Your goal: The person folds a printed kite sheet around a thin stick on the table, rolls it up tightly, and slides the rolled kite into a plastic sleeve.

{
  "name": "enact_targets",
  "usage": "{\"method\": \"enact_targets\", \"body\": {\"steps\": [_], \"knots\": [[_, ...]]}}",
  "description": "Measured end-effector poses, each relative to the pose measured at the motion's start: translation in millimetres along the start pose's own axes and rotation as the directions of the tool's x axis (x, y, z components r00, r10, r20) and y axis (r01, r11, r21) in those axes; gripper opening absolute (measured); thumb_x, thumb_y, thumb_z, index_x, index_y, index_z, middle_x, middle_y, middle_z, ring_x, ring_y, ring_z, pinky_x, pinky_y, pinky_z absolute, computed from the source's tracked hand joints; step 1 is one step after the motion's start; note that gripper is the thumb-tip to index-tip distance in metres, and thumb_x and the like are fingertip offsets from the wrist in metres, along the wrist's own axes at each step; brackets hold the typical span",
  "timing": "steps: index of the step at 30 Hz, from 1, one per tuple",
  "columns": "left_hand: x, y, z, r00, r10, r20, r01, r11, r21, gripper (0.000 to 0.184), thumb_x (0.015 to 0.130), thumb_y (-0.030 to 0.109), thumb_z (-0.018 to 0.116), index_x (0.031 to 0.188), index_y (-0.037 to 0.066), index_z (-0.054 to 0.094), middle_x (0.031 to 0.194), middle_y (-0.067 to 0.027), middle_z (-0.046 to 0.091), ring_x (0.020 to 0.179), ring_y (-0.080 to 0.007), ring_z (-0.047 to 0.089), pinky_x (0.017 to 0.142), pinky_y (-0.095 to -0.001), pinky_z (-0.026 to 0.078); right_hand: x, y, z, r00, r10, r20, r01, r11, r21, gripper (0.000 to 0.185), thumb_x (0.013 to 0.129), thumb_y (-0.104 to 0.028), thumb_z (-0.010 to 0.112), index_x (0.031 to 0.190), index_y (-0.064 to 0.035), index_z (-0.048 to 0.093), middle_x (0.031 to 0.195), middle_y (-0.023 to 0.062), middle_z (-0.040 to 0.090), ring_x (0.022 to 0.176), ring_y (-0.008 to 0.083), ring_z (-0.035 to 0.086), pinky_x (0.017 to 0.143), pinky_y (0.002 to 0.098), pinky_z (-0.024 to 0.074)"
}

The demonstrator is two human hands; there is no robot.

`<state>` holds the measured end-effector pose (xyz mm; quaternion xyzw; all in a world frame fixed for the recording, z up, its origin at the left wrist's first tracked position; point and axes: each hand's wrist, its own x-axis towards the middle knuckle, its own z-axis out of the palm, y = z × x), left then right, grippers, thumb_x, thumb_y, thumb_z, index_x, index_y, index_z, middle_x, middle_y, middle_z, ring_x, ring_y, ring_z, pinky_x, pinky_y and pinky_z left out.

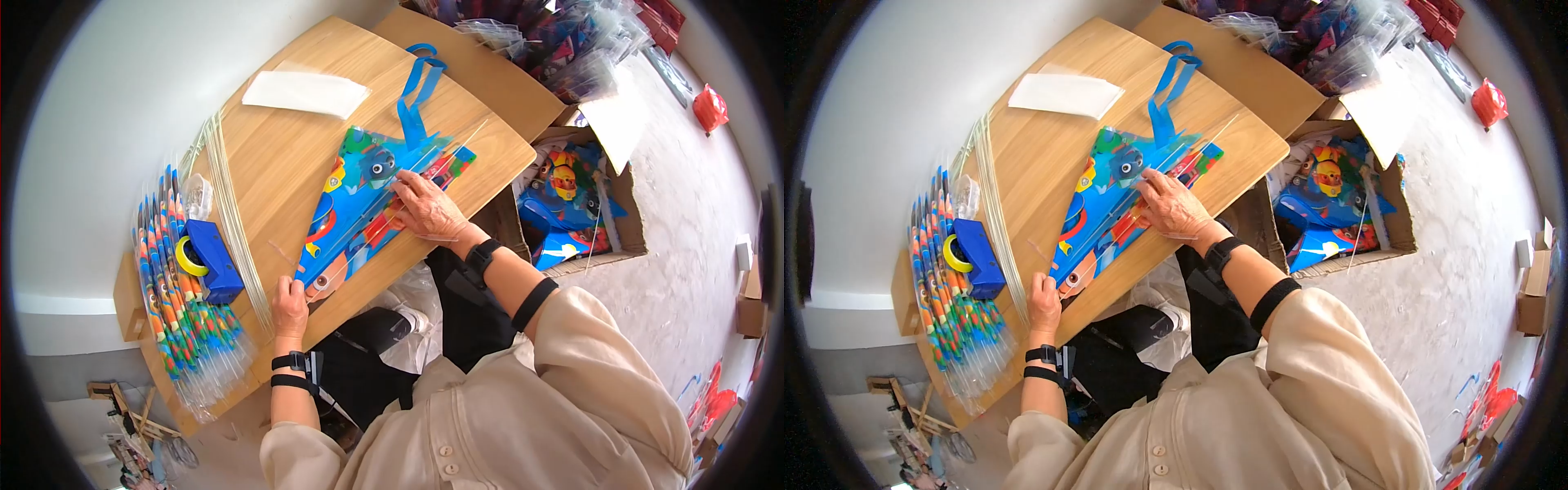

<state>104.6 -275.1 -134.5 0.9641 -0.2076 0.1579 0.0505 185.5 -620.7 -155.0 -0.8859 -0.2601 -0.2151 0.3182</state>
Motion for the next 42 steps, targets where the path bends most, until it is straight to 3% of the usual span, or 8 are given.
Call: {"method": "enact_targets", "body": {"steps": [12, 18, 20, 28, 30, 37, 39, 42], "knots": [[-4, -2, 3, 0.999, 0.014, 0.032, -0.011, 0.996, -0.088, 0.01, 0.079, -0.005, 0.054, 0.079, 0.003, 0.048, 0.086, -0.0153, 0.047, 0.078, -0.0369, 0.054, 0.066, -0.046, 0.045, 0, -6, 2, 0.993, 0.111, -0.028, -0.114, 0.988, -0.105, 0.055, 0.075, -0.035, 0.069, 0.117, -0.0008, 0.06, 0.125, 0.0178, 0.051, 0.114, 0.0375, 0.047, 0.102, 0.0524, 0.0347], [2, -6, 5, 0.998, -0.015, -0.065, 0.004, 0.984, -0.178, 0.01, 0.075, -0.003, 0.053, 0.083, 0.002, 0.049, 0.088, -0.0164, 0.052, 0.079, -0.0384, 0.056, 0.067, -0.0483, 0.044, 2, 1, 2, 0.987, 0.158, 0.008, -0.153, 0.962, -0.226, 0.061, 0.075, -0.052, 0.066, 0.117, -0.0087, 0.058, 0.133, 0.0297, 0.045, 0.131, 0.0445, 0.036, 0.111, 0.0578, 0.0195], [-10, -19, -8, 0.959, -0.253, 0.126, 0.278, 0.924, -0.262, 0.012, 0.074, -0.002, 0.054, 0.085, 0.001, 0.05, 0.081, -0.0173, 0.053, 0.074, -0.0398, 0.056, 0.065, -0.049, 0.043, 2, 7, -3, 0.979, 0.201, 0.024, -0.191, 0.958, -0.214, 0.063, 0.075, -0.057, 0.065, 0.118, -0.0114, 0.058, 0.134, 0.0336, 0.042, 0.133, 0.0469, 0.033, 0.112, 0.0592, 0.0159], [10, -15, -40, 0.862, -0.297, 0.411, 0.242, 0.953, 0.183, 0.009, 0.071, 0.0, 0.056, 0.079, -0.002, 0.053, 0.072, -0.0245, 0.057, 0.072, -0.0448, 0.057, 0.067, -0.0535, 0.043, 1, 12, -15, 0.974, 0.213, 0.074, -0.194, 0.959, -0.206, 0.086, 0.071, -0.067, 0.062, 0.13, -0.0051, 0.052, 0.137, 0.0317, 0.042, 0.135, 0.0436, 0.033, 0.114, 0.056, 0.0139], [34, -13, -56, 0.614, -0.339, 0.713, 0.117, 0.932, 0.342, 0.008, 0.072, 0.002, 0.054, 0.076, -0.003, 0.058, 0.073, -0.0263, 0.06, 0.074, -0.0463, 0.059, 0.068, -0.0539, 0.044, 2, 13, -15, 0.977, 0.207, 0.049, -0.194, 0.963, -0.188, 0.09, 0.071, -0.067, 0.062, 0.13, -0.0006, 0.051, 0.137, 0.0294, 0.043, 0.135, 0.0411, 0.034, 0.114, 0.054, 0.015], [224, 68, 11, 0.905, -0.005, 0.425, 0.226, 0.851, -0.473, 0.034, 0.086, 0.027, 0.065, 0.102, -0.002, 0.062, 0.094, -0.0208, 0.062, 0.09, -0.034, 0.061, 0.078, -0.0404, 0.049, 4, 16, -19, 0.965, 0.259, 0.034, -0.252, 0.958, -0.135, 0.091, 0.068, -0.063, 0.065, 0.127, 0.0061, 0.053, 0.14, 0.0246, 0.043, 0.134, 0.0371, 0.036, 0.113, 0.0508, 0.0196], [274, 92, 55, 0.932, 0.025, 0.361, 0.157, 0.871, -0.465, 0.054, 0.081, 0.04, 0.069, 0.112, -0.004, 0.061, 0.106, -0.0242, 0.062, 0.102, -0.0371, 0.06, 0.09, -0.0415, 0.047, 5, 14, -20, 0.962, 0.27, 0.036, -0.264, 0.957, -0.122, 0.091, 0.068, -0.062, 0.065, 0.127, 0.0061, 0.053, 0.14, 0.0249, 0.042, 0.135, 0.0372, 0.035, 0.113, 0.0511, 0.0196], [329, 123, 103, 0.846, -0.305, 0.437, 0.432, 0.872, -0.229, 0.084, 0.066, 0.063, 0.073, 0.109, -0.008, 0.063, 0.121, -0.0316, 0.058, 0.117, -0.0403, 0.055, 0.1, -0.0452, 0.042, 5, 16, -20, 0.943, 0.327, 0.068, -0.317, 0.94, -0.124, 0.092, 0.068, -0.062, 0.066, 0.129, 0.0049, 0.052, 0.141, 0.0264, 0.041, 0.136, 0.0372, 0.033, 0.114, 0.051, 0.0176]]}}
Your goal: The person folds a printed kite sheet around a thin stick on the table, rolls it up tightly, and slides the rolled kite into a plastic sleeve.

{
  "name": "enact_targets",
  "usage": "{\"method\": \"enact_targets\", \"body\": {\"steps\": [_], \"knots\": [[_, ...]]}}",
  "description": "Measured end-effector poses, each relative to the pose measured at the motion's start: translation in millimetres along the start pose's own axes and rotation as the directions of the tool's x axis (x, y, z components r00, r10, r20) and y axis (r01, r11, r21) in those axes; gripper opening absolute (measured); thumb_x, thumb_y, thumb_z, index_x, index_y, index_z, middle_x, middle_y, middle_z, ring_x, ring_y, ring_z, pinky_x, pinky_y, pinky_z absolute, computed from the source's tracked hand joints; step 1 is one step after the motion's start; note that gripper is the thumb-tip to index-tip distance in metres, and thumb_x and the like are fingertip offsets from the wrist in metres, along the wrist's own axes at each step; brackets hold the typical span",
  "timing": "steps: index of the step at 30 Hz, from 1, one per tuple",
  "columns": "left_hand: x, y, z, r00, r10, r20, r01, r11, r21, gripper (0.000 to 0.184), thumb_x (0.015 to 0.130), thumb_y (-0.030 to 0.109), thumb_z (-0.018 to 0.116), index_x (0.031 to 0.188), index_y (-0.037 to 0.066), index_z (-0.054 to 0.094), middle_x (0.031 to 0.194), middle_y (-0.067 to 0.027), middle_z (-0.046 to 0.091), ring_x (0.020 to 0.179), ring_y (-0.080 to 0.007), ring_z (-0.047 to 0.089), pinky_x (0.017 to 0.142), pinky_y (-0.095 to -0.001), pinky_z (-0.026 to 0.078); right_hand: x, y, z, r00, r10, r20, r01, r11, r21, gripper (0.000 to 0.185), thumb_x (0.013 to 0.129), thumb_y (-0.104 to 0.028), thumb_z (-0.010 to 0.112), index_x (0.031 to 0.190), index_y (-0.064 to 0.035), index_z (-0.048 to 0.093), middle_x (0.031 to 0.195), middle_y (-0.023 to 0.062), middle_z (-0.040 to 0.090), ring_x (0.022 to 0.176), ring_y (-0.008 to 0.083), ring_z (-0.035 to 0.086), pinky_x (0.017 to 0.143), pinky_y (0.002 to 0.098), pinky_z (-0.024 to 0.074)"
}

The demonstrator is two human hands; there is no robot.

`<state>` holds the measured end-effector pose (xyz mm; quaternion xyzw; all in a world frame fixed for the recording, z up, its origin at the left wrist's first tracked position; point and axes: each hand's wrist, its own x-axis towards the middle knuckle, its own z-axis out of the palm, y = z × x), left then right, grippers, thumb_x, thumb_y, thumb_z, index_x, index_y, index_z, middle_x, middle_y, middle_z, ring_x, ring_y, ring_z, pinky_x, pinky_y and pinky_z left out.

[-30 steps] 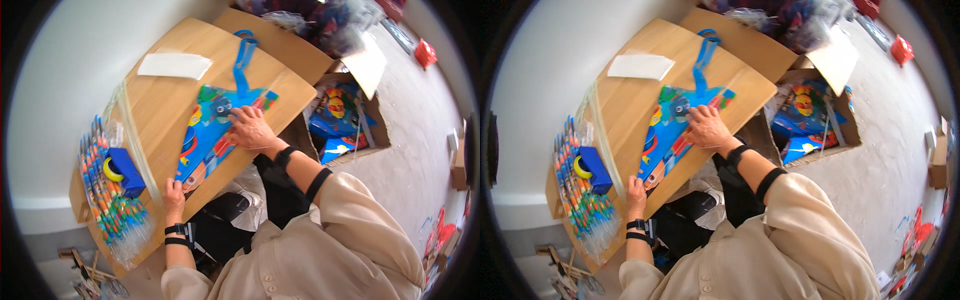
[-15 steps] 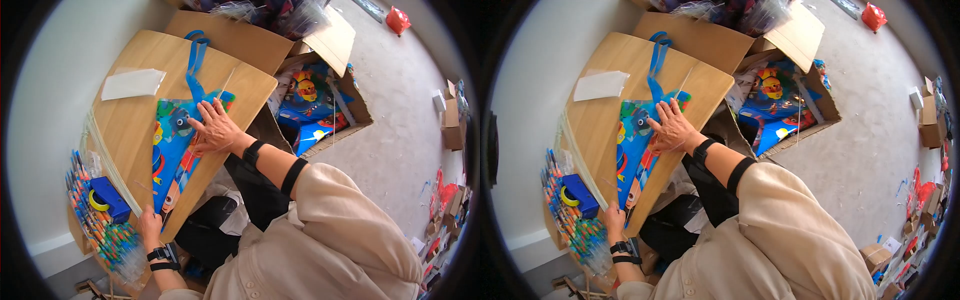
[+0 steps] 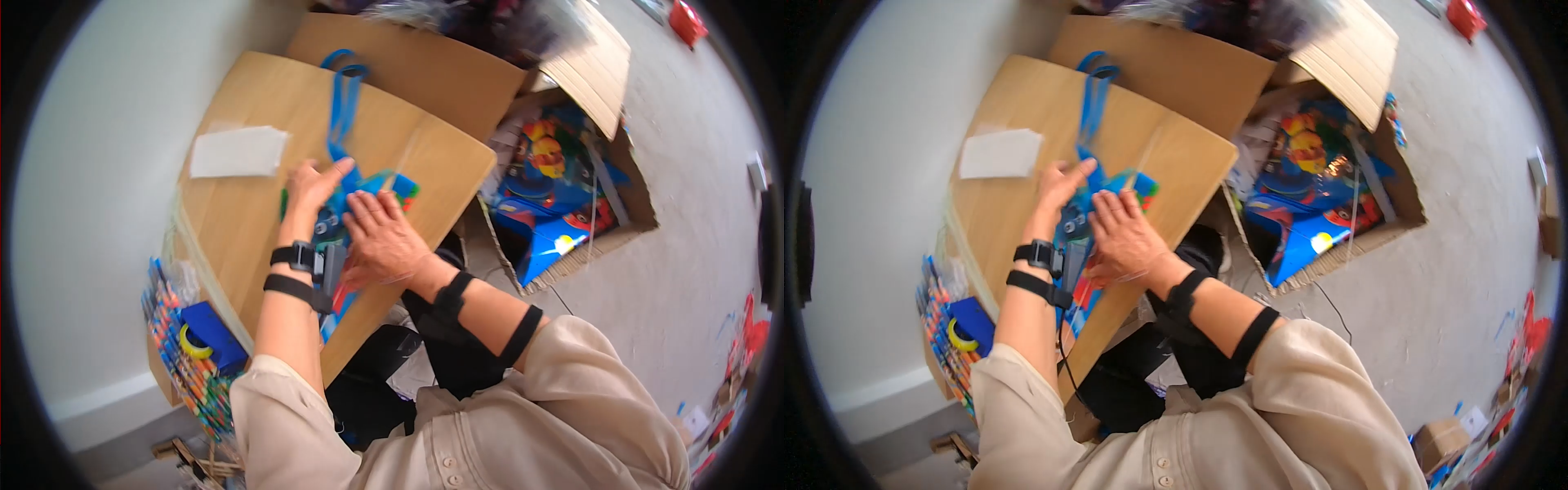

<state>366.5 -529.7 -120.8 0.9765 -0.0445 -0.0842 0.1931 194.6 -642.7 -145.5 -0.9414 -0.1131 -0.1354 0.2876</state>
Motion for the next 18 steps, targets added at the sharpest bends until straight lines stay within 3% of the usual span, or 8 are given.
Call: {"method": "enact_targets", "body": {"steps": [2, 4, 8, 10, 11, 13, 15, 18], "knots": [[17, 35, 4, 0.995, -0.081, 0.063, 0.069, 0.984, 0.167, 0.075, 0.066, 0.059, 0.073, 0.1, -0.007, 0.067, 0.107, -0.0296, 0.065, 0.106, -0.0413, 0.061, 0.094, -0.0473, 0.047, -3, 1, 5, 0.999, -0.04, -0.026, 0.04, 0.999, 0.023, 0.091, 0.065, -0.062, 0.067, 0.124, 0.006, 0.056, 0.141, 0.0279, 0.041, 0.137, 0.0396, 0.031, 0.115, 0.0533, 0.013], [28, 43, 16, 0.999, 0.013, -0.033, -0.005, 0.975, 0.22, 0.056, 0.068, 0.046, 0.073, 0.088, -0.006, 0.068, 0.09, -0.0261, 0.069, 0.09, -0.0409, 0.066, 0.084, -0.0464, 0.051, -5, 4, 4, 0.998, -0.061, 0.002, 0.061, 0.994, 0.092, 0.09, 0.06, -0.062, 0.069, 0.116, 0.0081, 0.061, 0.14, 0.0305, 0.041, 0.138, 0.0429, 0.029, 0.115, 0.0563, 0.0087], [60, 5, 28, 0.99, -0.039, -0.138, -0.034, 0.872, -0.488, 0.014, 0.073, 0.012, 0.063, 0.075, -0.002, 0.06, 0.076, -0.0131, 0.068, 0.065, -0.0299, 0.066, 0.061, -0.0357, 0.05, -5, 5, 9, 0.999, -0.052, -0.003, 0.053, 0.997, 0.063, 0.083, 0.06, -0.059, 0.066, 0.108, 0.0079, 0.067, 0.139, 0.0336, 0.04, 0.138, 0.0443, 0.029, 0.115, 0.06, 0.0073], [23, 33, 9, 0.982, -0.163, -0.095, 0.01, 0.549, -0.836, 0.009, 0.077, 0.004, 0.06, 0.084, -0.001, 0.058, 0.075, -0.0085, 0.063, 0.064, -0.0245, 0.06, 0.062, -0.0353, 0.048, -4, 3, 17, 0.995, -0.047, -0.084, 0.047, 0.999, -0.009, 0.09, 0.062, -0.061, 0.065, 0.118, 0.0102, 0.06, 0.14, 0.0335, 0.039, 0.138, 0.0435, 0.028, 0.115, 0.0576, 0.0083], [16, 23, 4, 0.983, -0.161, -0.088, 0.016, 0.552, -0.834, 0.009, 0.077, 0.004, 0.06, 0.084, -0.001, 0.058, 0.075, -0.0085, 0.063, 0.064, -0.0245, 0.06, 0.062, -0.0353, 0.048, -4, 3, 17, 0.996, -0.041, -0.073, 0.039, 0.999, -0.028, 0.091, 0.065, -0.059, 0.063, 0.123, 0.0102, 0.056, 0.14, 0.0331, 0.039, 0.138, 0.043, 0.028, 0.115, 0.0573, 0.0096], [1, -2, -17, 0.996, -0.039, 0.084, 0.087, 0.097, -0.992, 0.011, 0.083, 0.003, 0.057, 0.093, -0.001, 0.056, 0.078, -0.0083, 0.058, 0.071, -0.0219, 0.055, 0.074, -0.0367, 0.047, -7, 4, 14, 0.998, -0.033, -0.056, 0.032, 0.999, -0.027, 0.091, 0.066, -0.059, 0.063, 0.124, 0.0099, 0.055, 0.14, 0.0327, 0.039, 0.138, 0.0429, 0.029, 0.115, 0.0573, 0.01], [-31, -38, -39, 0.982, 0.178, 0.068, 0.072, -0.016, -0.997, 0.008, 0.088, 0.004, 0.055, 0.095, -0.001, 0.056, 0.084, -0.0095, 0.057, 0.083, -0.0202, 0.055, 0.086, -0.0382, 0.044, -6, 2, 9, 0.999, -0.024, -0.033, 0.024, 1.0, -0.008, 0.09, 0.067, -0.058, 0.064, 0.126, 0.0094, 0.054, 0.141, 0.0313, 0.04, 0.138, 0.0424, 0.028, 0.115, 0.0568, 0.0099], [-102, -111, -62, 0.992, -0.104, -0.066, -0.064, 0.026, -0.998, 0.009, 0.09, 0.007, 0.055, 0.095, -0.001, 0.055, 0.089, -0.0094, 0.058, 0.087, -0.0216, 0.055, 0.094, -0.0423, 0.043, -5, 3, 16, 0.998, -0.025, -0.057, 0.025, 1.0, -0.012, 0.09, 0.067, -0.059, 0.065, 0.126, 0.009, 0.054, 0.141, 0.0308, 0.04, 0.138, 0.0421, 0.027, 0.115, 0.0562, 0.0089]]}}
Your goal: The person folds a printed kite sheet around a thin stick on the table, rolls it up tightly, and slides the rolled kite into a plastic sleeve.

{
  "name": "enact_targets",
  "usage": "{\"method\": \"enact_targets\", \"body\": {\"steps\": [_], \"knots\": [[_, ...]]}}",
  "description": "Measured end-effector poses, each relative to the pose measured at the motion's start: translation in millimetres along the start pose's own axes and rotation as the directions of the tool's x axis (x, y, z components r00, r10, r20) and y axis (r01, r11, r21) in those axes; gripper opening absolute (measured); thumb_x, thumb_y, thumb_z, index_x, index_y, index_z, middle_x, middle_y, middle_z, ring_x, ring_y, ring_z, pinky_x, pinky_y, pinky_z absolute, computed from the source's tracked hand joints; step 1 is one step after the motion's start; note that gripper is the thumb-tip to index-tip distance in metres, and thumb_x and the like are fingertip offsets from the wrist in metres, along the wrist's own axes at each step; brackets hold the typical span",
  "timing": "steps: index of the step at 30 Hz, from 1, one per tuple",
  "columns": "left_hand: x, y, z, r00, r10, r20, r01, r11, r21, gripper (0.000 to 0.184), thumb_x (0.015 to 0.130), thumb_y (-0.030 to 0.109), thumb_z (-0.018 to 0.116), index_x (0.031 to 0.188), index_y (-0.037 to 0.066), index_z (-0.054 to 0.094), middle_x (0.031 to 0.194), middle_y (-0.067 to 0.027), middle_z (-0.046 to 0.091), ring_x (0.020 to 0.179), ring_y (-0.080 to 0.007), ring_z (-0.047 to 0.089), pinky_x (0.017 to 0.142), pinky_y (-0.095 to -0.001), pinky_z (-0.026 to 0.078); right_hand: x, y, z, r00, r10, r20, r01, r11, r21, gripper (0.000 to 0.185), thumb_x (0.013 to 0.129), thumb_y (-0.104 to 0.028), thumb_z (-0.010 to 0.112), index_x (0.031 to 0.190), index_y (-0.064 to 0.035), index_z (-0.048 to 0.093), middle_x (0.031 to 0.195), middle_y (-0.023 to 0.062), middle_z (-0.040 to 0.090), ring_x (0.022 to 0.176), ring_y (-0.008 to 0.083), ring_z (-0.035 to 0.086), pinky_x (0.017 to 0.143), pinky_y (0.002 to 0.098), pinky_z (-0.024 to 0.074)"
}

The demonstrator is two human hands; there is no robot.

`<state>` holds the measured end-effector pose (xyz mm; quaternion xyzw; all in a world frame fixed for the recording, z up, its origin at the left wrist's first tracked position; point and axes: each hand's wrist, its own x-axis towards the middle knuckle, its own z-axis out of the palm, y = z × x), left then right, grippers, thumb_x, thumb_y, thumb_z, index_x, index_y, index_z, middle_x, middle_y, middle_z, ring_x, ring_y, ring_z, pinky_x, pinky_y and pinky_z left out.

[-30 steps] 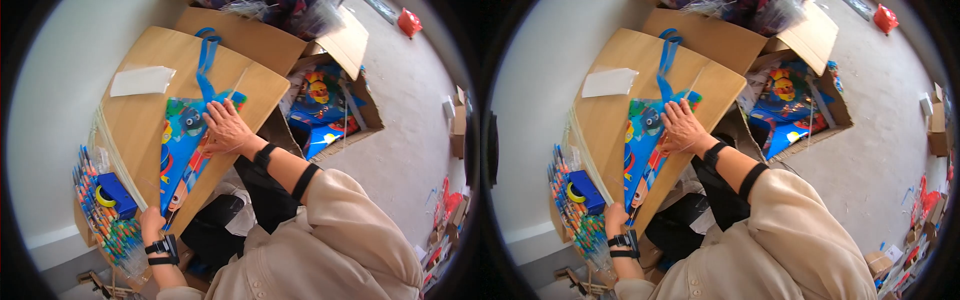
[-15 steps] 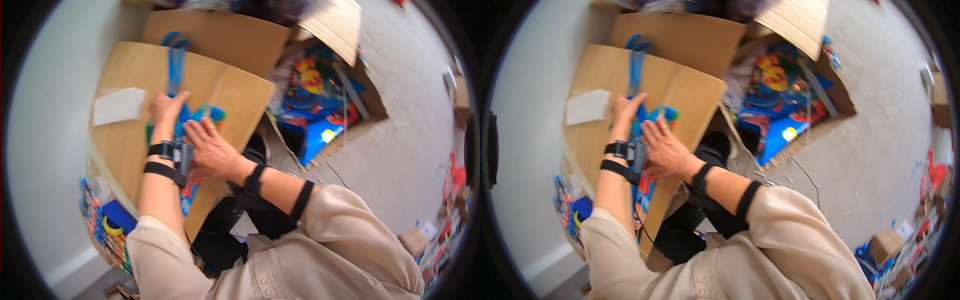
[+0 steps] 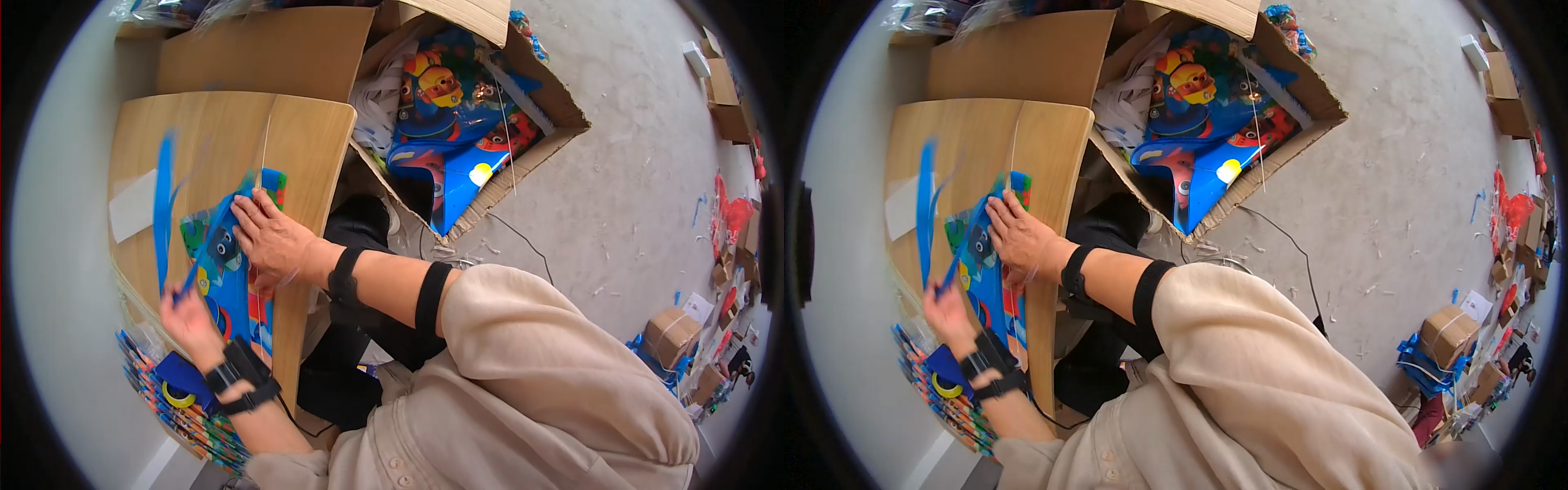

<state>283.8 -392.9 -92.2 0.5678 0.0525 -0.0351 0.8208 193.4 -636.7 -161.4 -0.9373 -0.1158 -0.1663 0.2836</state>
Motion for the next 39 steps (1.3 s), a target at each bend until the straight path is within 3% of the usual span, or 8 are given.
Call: {"method": "enact_targets", "body": {"steps": [5, 9, 13, 22, 24, 28, 35, 39], "knots": [[-130, 39, -235, 0.955, -0.068, -0.289, 0.078, 0.997, 0.024, 0.023, 0.091, 0.008, 0.05, 0.109, -0.005, 0.057, 0.105, -0.0131, 0.062, 0.103, -0.0257, 0.058, 0.094, -0.0411, 0.047, -1, -1, -3, 1.0, -0.001, 0.006, 0.001, 1.0, -0.01, 0.092, 0.065, -0.06, 0.066, 0.126, 0.0087, 0.054, 0.141, 0.0303, 0.04, 0.139, 0.0413, 0.027, 0.116, 0.0545, 0.0081], [-205, 59, -253, 0.497, 0.137, -0.857, 0.332, 0.882, 0.333, 0.046, 0.086, 0.006, 0.059, 0.127, -0.011, 0.048, 0.117, -0.0153, 0.06, 0.103, -0.0306, 0.059, 0.1, -0.0417, 0.042, -2, -2, -8, 1.0, 0.011, 0.009, -0.011, 0.999, 0.033, 0.094, 0.063, -0.061, 0.067, 0.125, 0.008, 0.055, 0.141, 0.0303, 0.04, 0.14, 0.0401, 0.026, 0.116, 0.0527, 0.0087], [-216, 80, -209, 0.813, 0.486, -0.321, 0.477, -0.24, 0.845, 0.054, 0.078, -0.007, 0.066, 0.128, -0.007, 0.048, 0.118, -0.0191, 0.059, 0.107, -0.0308, 0.058, 0.093, -0.0402, 0.045, 0, -3, -9, 1.0, 0.003, 0.012, -0.003, 0.999, 0.037, 0.093, 0.061, -0.059, 0.069, 0.124, 0.0081, 0.055, 0.14, 0.0306, 0.04, 0.139, 0.0399, 0.028, 0.116, 0.0522, 0.0107], [-12, -8, 48, 0.984, 0.043, 0.175, -0.174, 0.487, 0.856, 0.061, 0.082, 0.032, 0.072, 0.129, -0.002, 0.052, 0.131, -0.0218, 0.051, 0.11, -0.0261, 0.057, 0.09, -0.0383, 0.048, 4, -4, -14, 0.999, -0.019, 0.036, 0.018, 1.0, 0.022, 0.089, 0.066, -0.057, 0.069, 0.127, 0.006, 0.052, 0.142, 0.029, 0.039, 0.139, 0.0394, 0.028, 0.115, 0.0519, 0.0144], [25, -44, 62, 0.955, 0.035, 0.293, -0.293, 0.233, 0.927, 0.067, 0.076, 0.043, 0.075, 0.124, -0.001, 0.057, 0.126, -0.0236, 0.052, 0.114, -0.0316, 0.053, 0.095, -0.0428, 0.044, 4, -2, -12, 0.999, -0.03, 0.032, 0.03, 1.0, 0.005, 0.09, 0.065, -0.059, 0.07, 0.126, 0.006, 0.053, 0.14, 0.0289, 0.04, 0.137, 0.0399, 0.03, 0.115, 0.0521, 0.0152], [33, -63, 93, 0.967, 0.052, 0.251, -0.249, -0.052, 0.967, 0.038, 0.071, 0.027, 0.079, 0.092, -0.003, 0.067, 0.099, -0.0182, 0.061, 0.097, -0.0264, 0.06, 0.082, -0.0349, 0.049, 4, -2, -11, 1.0, -0.03, -0.008, 0.03, 1.0, 0.009, 0.089, 0.066, -0.059, 0.07, 0.126, 0.0051, 0.053, 0.14, 0.0283, 0.04, 0.137, 0.0399, 0.03, 0.115, 0.0523, 0.0164], [-12, -31, 73, 0.906, -0.384, 0.177, 0.174, 0.72, 0.672, 0.019, 0.069, 0.0, 0.072, 0.079, 0.003, 0.057, 0.068, -0.0042, 0.06, 0.053, -0.0106, 0.053, 0.045, -0.0265, 0.04, 4, -4, -14, 0.999, -0.028, 0.028, 0.029, 0.999, -0.02, 0.085, 0.067, -0.056, 0.07, 0.126, 0.003, 0.054, 0.14, 0.0269, 0.042, 0.137, 0.0395, 0.031, 0.114, 0.0522, 0.0172], [-26, -12, 35, 0.811, -0.574, 0.112, 0.354, 0.635, 0.687, 0.022, 0.071, 0.006, 0.078, 0.083, 0.005, 0.06, 0.069, -0.001, 0.059, 0.058, -0.007, 0.054, 0.05, -0.0218, 0.041, 4, -4, -13, 0.999, -0.04, -0.015, 0.04, 0.999, -0.019, 0.081, 0.066, -0.053, 0.07, 0.123, 0.0039, 0.056, 0.135, 0.0235, 0.045, 0.134, 0.0376, 0.036, 0.113, 0.0517, 0.02]]}}
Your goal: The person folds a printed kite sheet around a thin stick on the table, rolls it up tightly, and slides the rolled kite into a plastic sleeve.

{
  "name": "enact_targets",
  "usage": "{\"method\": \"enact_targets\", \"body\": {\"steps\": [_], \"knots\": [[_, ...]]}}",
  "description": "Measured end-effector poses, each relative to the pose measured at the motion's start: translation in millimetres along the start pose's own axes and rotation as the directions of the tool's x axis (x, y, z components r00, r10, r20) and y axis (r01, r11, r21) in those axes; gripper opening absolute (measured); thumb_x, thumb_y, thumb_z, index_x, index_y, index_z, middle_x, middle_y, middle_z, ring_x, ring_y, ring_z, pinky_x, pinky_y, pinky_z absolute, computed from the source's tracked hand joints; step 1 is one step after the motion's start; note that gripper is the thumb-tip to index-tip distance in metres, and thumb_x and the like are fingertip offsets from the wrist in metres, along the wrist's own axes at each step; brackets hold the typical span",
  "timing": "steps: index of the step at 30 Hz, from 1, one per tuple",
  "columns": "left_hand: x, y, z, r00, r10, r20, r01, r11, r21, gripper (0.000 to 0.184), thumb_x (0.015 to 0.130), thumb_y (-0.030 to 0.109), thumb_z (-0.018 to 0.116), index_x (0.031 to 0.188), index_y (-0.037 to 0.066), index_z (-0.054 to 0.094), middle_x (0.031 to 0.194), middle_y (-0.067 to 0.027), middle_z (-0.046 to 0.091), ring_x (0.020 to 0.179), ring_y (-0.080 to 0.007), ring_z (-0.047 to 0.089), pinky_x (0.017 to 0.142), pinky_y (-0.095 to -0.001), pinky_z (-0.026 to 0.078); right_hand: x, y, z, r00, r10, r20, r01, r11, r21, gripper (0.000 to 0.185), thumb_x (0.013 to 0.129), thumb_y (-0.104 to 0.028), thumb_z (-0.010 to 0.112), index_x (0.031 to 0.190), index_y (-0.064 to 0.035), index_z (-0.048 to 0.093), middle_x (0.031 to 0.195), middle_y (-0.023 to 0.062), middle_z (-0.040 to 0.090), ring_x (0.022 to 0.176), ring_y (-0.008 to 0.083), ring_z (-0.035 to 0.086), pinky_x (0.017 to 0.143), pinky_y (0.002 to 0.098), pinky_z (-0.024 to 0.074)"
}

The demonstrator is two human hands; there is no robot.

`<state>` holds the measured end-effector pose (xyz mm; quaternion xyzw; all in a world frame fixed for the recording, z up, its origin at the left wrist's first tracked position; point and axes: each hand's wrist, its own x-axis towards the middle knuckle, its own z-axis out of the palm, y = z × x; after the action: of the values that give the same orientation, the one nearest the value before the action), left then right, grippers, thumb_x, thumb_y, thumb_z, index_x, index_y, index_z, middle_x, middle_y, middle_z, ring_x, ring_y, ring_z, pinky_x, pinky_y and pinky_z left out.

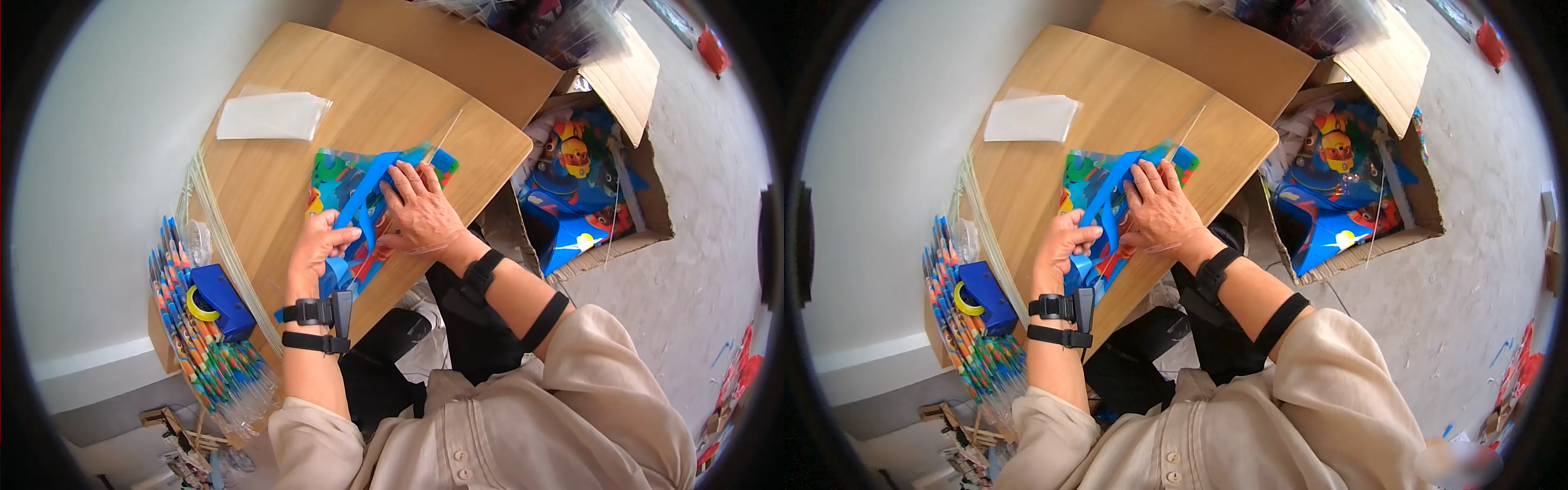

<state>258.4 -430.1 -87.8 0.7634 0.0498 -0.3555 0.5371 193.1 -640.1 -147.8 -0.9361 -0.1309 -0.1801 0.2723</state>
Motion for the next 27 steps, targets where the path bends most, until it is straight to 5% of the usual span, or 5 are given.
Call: {"method": "enact_targets", "body": {"steps": [5, 7, 9, 14, 27], "knots": [[-16, -2, 12, 0.99, 0.102, -0.094, -0.08, 0.974, 0.212, 0.023, 0.069, 0.017, 0.08, 0.08, 0.002, 0.066, 0.073, -0.0076, 0.065, 0.061, -0.0193, 0.061, 0.06, -0.0306, 0.048, 1, -1, -1, 1.0, -0.016, -0.018, 0.015, 1.0, -0.008, 0.08, 0.065, -0.051, 0.07, 0.122, 0.0039, 0.057, 0.129, 0.0196, 0.048, 0.13, 0.0349, 0.039, 0.112, 0.0513, 0.0221], [-27, 16, 19, 0.991, 0.042, -0.126, 0.095, 0.442, 0.892, 0.042, 0.067, 0.033, 0.081, 0.084, -0.002, 0.066, 0.076, -0.0165, 0.068, 0.068, -0.0329, 0.064, 0.066, -0.0393, 0.051, 2, -1, -4, 1.0, -0.02, 0.013, 0.02, 0.999, -0.047, 0.08, 0.065, -0.051, 0.07, 0.122, 0.0037, 0.056, 0.129, 0.019, 0.048, 0.129, 0.0345, 0.039, 0.111, 0.0516, 0.0227], [-29, 26, 20, 0.99, -0.014, -0.143, 0.138, 0.37, 0.919, 0.058, 0.065, 0.045, 0.079, 0.09, -0.005, 0.066, 0.083, -0.0243, 0.067, 0.082, -0.0407, 0.063, 0.073, -0.0438, 0.051, 1, -1, -2, 1.0, -0.027, 0.005, 0.027, 0.999, -0.042, 0.081, 0.065, -0.051, 0.071, 0.122, 0.0037, 0.056, 0.129, 0.019, 0.048, 0.129, 0.0345, 0.039, 0.111, 0.0517, 0.023], [29, 23, 39, 0.648, 0.723, -0.24, -0.316, 0.542, 0.779, 0.061, 0.065, 0.043, 0.08, 0.099, -0.005, 0.065, 0.107, -0.0266, 0.062, 0.103, -0.0376, 0.058, 0.086, -0.0454, 0.048, 3, -1, -5, 0.999, -0.042, 0.027, 0.042, 0.999, 0.001, 0.083, 0.065, -0.05, 0.072, 0.124, 0.0059, 0.054, 0.13, 0.0198, 0.048, 0.131, 0.0351, 0.037, 0.112, 0.0526, 0.0206], [20, 8, 59, 0.676, 0.705, -0.213, -0.03, 0.316, 0.948, 0.018, 0.08, -0.001, 0.055, 0.098, -0.001, 0.051, 0.089, -0.0225, 0.061, 0.078, -0.0426, 0.064, 0.064, -0.0472, 0.053, 1, 1, -1, 1.0, -0.019, -0.009, 0.02, 0.999, 0.041, 0.082, 0.063, -0.051, 0.073, 0.122, 0.0039, 0.055, 0.134, 0.0199, 0.043, 0.133, 0.0367, 0.032, 0.112, 0.0531, 0.0212]]}}
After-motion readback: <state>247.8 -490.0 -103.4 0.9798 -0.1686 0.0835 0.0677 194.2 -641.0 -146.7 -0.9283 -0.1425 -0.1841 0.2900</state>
